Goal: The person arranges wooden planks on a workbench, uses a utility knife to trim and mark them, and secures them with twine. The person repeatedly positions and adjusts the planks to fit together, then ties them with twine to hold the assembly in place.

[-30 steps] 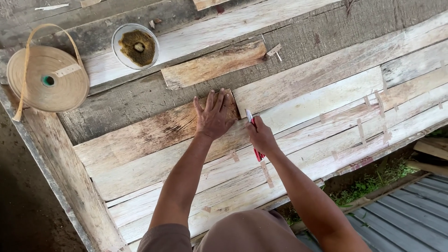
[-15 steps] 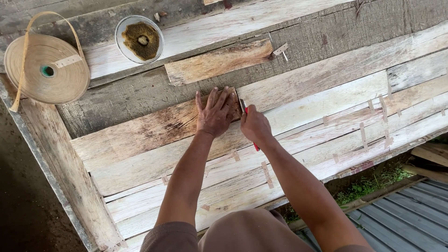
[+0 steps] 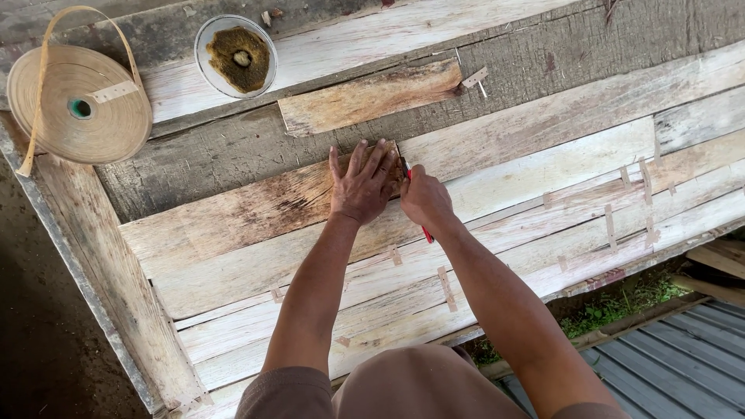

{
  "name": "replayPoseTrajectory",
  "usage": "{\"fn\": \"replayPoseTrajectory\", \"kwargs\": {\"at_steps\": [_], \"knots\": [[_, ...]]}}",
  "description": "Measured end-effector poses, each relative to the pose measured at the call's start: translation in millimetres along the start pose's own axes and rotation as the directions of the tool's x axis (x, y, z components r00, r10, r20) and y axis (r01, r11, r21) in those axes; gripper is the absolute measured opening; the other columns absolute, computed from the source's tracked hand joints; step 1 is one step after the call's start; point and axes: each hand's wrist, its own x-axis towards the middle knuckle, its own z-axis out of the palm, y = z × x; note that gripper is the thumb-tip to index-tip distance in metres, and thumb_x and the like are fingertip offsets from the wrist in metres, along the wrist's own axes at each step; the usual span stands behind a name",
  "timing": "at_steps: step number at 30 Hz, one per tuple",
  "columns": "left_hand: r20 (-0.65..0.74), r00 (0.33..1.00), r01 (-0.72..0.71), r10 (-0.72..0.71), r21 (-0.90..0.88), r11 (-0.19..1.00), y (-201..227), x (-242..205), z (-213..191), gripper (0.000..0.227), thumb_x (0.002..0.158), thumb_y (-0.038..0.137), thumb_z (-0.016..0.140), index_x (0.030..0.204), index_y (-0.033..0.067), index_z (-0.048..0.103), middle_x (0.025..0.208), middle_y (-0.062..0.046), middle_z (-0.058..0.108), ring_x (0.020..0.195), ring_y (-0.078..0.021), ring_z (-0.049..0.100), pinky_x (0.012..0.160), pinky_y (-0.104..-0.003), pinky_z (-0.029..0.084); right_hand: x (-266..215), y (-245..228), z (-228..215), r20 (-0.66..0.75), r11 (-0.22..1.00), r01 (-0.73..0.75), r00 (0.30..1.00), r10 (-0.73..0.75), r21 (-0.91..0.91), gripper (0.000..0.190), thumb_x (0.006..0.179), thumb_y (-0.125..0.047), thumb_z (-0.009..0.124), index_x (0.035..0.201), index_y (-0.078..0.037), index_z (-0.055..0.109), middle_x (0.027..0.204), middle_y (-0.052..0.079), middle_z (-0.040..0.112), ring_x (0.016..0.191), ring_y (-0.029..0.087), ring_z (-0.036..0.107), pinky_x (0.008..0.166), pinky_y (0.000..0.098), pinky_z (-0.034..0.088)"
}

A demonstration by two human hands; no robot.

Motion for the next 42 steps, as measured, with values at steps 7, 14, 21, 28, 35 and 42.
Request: {"fn": "replayPoseTrajectory", "kwargs": {"at_steps": [7, 14, 21, 28, 35, 42], "knots": [[0.005, 1.0, -0.009, 0.009, -0.001, 1.0, -1.2, 0.9, -0.7, 0.066, 0.098, 0.051, 0.052, 0.16, 0.0353, 0.035, 0.172, 0.009, 0.02, 0.157, -0.0263, 0.017, 0.121, -0.076, 0.008, -1.4, -4.2, -5.0, -0.009, 0.999, 0.038, 0.999, -0.038, 0.01, 0.032, 0.105, -0.033, 0.031, 0.114, -0.008, 0.049, 0.103, 0.03, 0.07, 0.099, 0.055, 0.07, 0.079, 0.064, 0.057], [0.003, 1.0, -0.01, 0.01, -0.017, 1.0, -0.4, 1.2, 1.3, 0.064, 0.1, 0.052, 0.051, 0.16, 0.0354, 0.035, 0.172, 0.008, 0.021, 0.157, -0.0274, 0.017, 0.119, -0.077, 0.009, -7.1, 0.7, -2.7, 0.016, 0.998, 0.046, 0.999, -0.045, -0.039, 0.032, 0.104, -0.033, 0.033, 0.113, -0.006, 0.048, 0.1, 0.032, 0.07, 0.097, 0.057, 0.07, 0.077, 0.0666, 0.056], [0.068, 0.997, 0.027, -0.025, -0.021, 0.999, 2.6, 3.0, -1.3, 0.064, 0.1, 0.056, 0.047, 0.159, 0.0356, 0.035, 0.173, 0.012, 0.015, 0.159, -0.0242, 0.011, 0.122, -0.075, 0.005, -18.7, 5.7, -4.5, 0.056, 0.995, 0.091, 0.995, -0.088, -0.04, 0.031, 0.102, -0.029, 0.034, 0.112, -0.004, 0.047, 0.095, 0.033, 0.069, 0.096, 0.059, 0.069, 0.077, 0.0675, 0.055], [0.055, 0.998, 0.027, -0.024, -0.046, 0.999, -0.2, 5.2, 0.2, 0.065, 0.1, 0.057, 0.047, 0.161, 0.0361, 0.033, 0.173, 0.011, 0.015, 0.159, -0.025, 0.011, 0.122, -0.076, 0.006, -29.9, 1.8, -0.6, 0.061, 0.993, 0.041, 0.998, -0.034, -0.112, 0.027, 0.103, -0.027, 0.034, 0.112, -0.006, 0.048, 0.093, 0.029, 0.07, 0.093, 0.054, 0.072, 0.077, 0.0618, 0.057], [0.012, 1.0, 0.02, -0.02, -0.035, 0.999, 0.0, 2.9, 6.9, 0.068, 0.098, 0.056, 0.05, 0.161, 0.0358, 0.033, 0.173, 0.011, 0.015, 0.158, -0.0248, 0.013, 0.121, -0.077, 0.009, -40.3, 9.8, 4.8, 0.059, 0.991, 0.058, 0.997, -0.051, -0.118, 0.025, 0.103, -0.026, 0.035, 0.111, -0.005, 0.048, 0.092, 0.03, 0.071, 0.093, 0.055, 0.072, 0.079, 0.0632, 0.057], [0.012, 1.0, 0.021, -0.021, -0.022, 1.0, -0.1, 3.2, 5.7, 0.066, 0.099, 0.058, 0.049, 0.159, 0.0356, 0.036, 0.173, 0.011, 0.016, 0.159, -0.0242, 0.013, 0.122, -0.077, 0.008, -49.9, 3.8, 2.4, 0.059, 0.994, 0.031, 0.998, -0.024, -0.108, 0.026, 0.102, -0.027, 0.035, 0.11, -0.007, 0.048, 0.091, 0.029, 0.071, 0.094, 0.056, 0.071, 0.082, 0.0634, 0.056]]}}
